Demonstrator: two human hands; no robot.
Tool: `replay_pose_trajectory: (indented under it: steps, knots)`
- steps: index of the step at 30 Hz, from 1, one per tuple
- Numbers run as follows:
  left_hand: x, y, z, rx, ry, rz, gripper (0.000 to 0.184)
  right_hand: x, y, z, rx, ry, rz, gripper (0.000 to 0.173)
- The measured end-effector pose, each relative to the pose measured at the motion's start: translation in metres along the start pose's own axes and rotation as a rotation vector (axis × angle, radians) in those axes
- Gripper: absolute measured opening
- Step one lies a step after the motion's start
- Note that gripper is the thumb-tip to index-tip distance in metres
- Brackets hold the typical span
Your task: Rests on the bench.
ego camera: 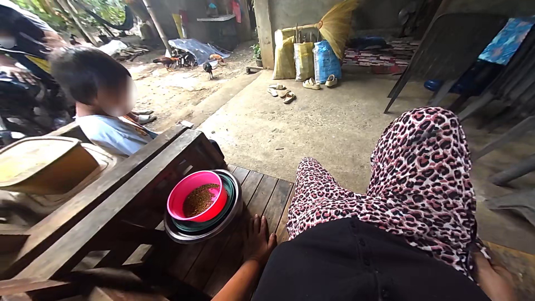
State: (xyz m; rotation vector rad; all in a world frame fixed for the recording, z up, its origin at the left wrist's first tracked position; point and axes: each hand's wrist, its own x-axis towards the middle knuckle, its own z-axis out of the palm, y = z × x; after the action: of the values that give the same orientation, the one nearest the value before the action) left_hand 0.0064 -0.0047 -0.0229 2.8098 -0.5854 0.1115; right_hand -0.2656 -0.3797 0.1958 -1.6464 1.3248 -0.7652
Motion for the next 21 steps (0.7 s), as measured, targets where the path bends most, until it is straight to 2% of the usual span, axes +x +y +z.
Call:
replay_pose_trajectory:
  steps: [7,11,14,21]
  knots:
    - [0.000,-0.002,0.004,0.012,0.043,0.012,0.081,0.001,0.003,0.000,0.043,-0.007,-0.023,0.040]
    - [-0.001,0.006,-0.014,0.004,-0.086,-0.021,0.077,0.002,0.004,0.000,0.033,-0.007,-0.023,0.042]
    - [0.000,0.000,0.003,0.017,0.014,0.000,0.080,0.002,0.005,0.000,0.036,-0.003,-0.029,0.041]
    - [-0.001,0.002,-0.001,0.013,-0.026,-0.011,0.079,0.002,0.003,0.000,0.042,-0.001,-0.028,0.041]
